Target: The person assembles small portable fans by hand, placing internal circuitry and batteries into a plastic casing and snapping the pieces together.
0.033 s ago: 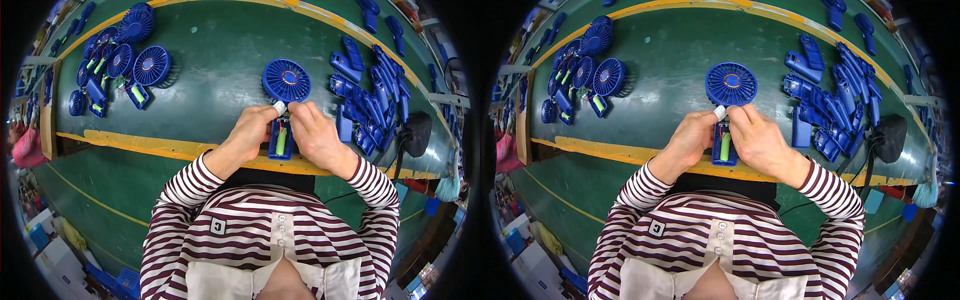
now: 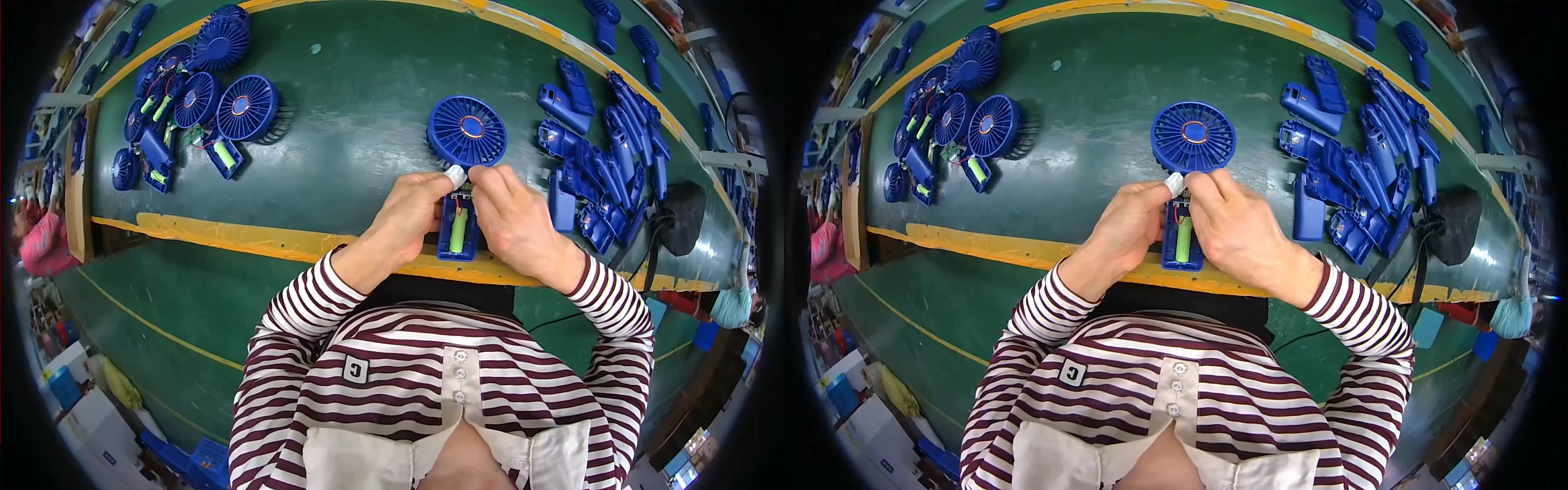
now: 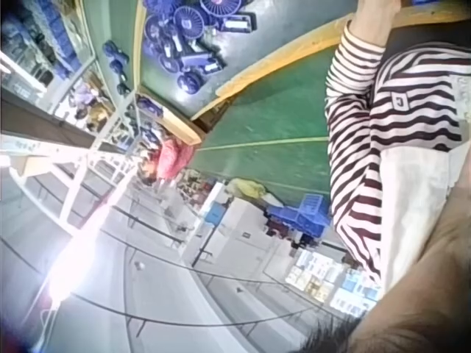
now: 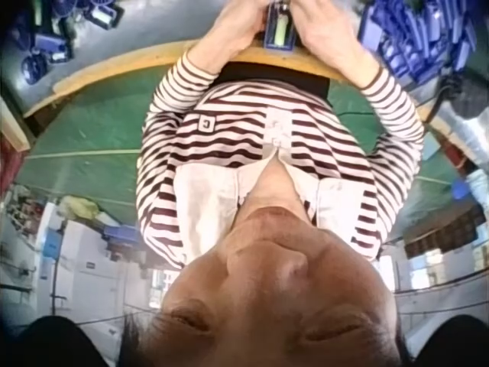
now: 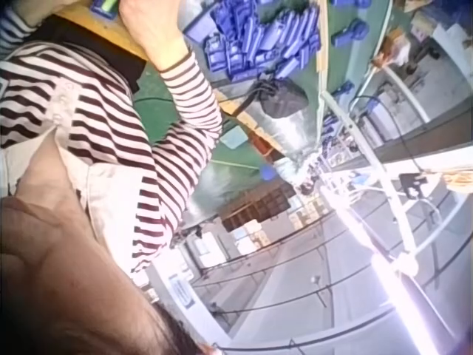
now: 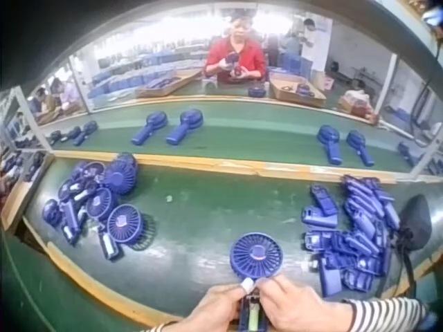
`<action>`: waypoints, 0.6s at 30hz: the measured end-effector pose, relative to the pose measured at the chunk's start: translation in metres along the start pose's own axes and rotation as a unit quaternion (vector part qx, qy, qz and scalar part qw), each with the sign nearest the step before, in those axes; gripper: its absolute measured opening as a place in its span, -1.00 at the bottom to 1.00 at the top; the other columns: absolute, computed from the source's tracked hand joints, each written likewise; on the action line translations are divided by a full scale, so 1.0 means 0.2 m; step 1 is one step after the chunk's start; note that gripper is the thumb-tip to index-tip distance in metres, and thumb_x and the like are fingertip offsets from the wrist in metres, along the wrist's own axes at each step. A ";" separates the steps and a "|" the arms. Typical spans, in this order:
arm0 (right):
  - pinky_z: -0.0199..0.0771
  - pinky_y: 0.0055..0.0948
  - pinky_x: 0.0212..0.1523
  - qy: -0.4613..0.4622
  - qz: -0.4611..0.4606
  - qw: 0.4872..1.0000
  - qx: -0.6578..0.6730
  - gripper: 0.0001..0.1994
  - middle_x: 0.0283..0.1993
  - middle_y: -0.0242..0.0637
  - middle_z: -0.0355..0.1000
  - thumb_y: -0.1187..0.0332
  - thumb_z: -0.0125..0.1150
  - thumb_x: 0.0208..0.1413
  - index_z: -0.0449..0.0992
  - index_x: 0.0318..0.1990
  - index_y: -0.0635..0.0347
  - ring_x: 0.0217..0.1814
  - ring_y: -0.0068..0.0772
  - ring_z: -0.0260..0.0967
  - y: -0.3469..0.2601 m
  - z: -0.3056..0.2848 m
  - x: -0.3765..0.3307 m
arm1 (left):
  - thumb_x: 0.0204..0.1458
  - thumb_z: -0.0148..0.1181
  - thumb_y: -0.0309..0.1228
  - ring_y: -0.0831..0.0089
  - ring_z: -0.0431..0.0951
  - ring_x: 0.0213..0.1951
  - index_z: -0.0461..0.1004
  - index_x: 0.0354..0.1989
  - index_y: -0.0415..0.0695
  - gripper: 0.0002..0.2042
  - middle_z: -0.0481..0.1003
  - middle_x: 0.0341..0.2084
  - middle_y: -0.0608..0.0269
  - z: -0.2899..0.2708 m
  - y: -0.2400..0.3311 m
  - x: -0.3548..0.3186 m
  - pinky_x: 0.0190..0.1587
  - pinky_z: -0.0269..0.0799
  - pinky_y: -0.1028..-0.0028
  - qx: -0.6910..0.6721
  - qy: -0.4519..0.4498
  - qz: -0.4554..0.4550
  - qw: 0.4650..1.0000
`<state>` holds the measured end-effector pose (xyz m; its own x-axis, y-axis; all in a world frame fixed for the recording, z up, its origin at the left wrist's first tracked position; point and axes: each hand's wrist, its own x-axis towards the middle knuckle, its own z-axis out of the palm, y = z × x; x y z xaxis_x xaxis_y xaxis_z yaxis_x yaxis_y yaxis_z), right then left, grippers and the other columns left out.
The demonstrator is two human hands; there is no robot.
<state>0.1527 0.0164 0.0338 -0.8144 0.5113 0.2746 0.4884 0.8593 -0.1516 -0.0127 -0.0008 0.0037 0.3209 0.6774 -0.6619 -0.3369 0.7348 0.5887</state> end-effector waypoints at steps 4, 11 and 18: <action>0.39 -0.47 -0.43 -0.014 0.012 1.000 0.014 -0.82 -0.32 -0.17 0.19 0.49 0.09 -0.36 0.37 -0.50 0.42 -0.32 -0.29 0.19 0.00 0.00 0.01 | 0.03 0.01 -0.40 0.56 0.44 -0.40 0.43 -0.32 -0.21 -0.85 0.44 -0.42 0.30 0.00 -0.02 -0.01 -0.33 0.37 0.51 -0.058 -0.032 0.038 0.997; 0.38 -0.45 -0.45 -0.019 0.015 0.999 0.039 -0.85 -0.37 -0.20 0.15 0.49 0.09 -0.39 0.35 -0.57 0.38 -0.33 -0.29 0.18 0.01 -0.01 0.02 | 0.00 0.05 -0.48 0.58 0.44 -0.34 0.42 -0.22 -0.24 -0.82 0.44 -0.39 0.31 -0.02 -0.02 -0.02 -0.28 0.39 0.52 0.002 -0.071 0.048 0.996; 0.38 -0.48 -0.43 -0.052 0.020 0.997 0.050 -0.84 -0.37 -0.20 0.15 0.47 0.12 -0.41 0.37 -0.58 0.37 -0.31 -0.31 0.19 0.03 -0.03 0.04 | -0.10 -0.01 -0.70 0.56 0.46 -0.34 0.37 -0.13 -0.29 -0.70 0.45 -0.35 0.28 -0.02 0.00 -0.01 -0.24 0.43 0.52 -0.014 -0.105 0.030 0.994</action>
<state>0.1511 0.0252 0.0409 -0.8256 0.5388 0.1673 0.4916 0.8325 -0.2554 -0.0160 -0.0017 0.0028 0.4762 0.7148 -0.5122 -0.3853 0.6931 0.6092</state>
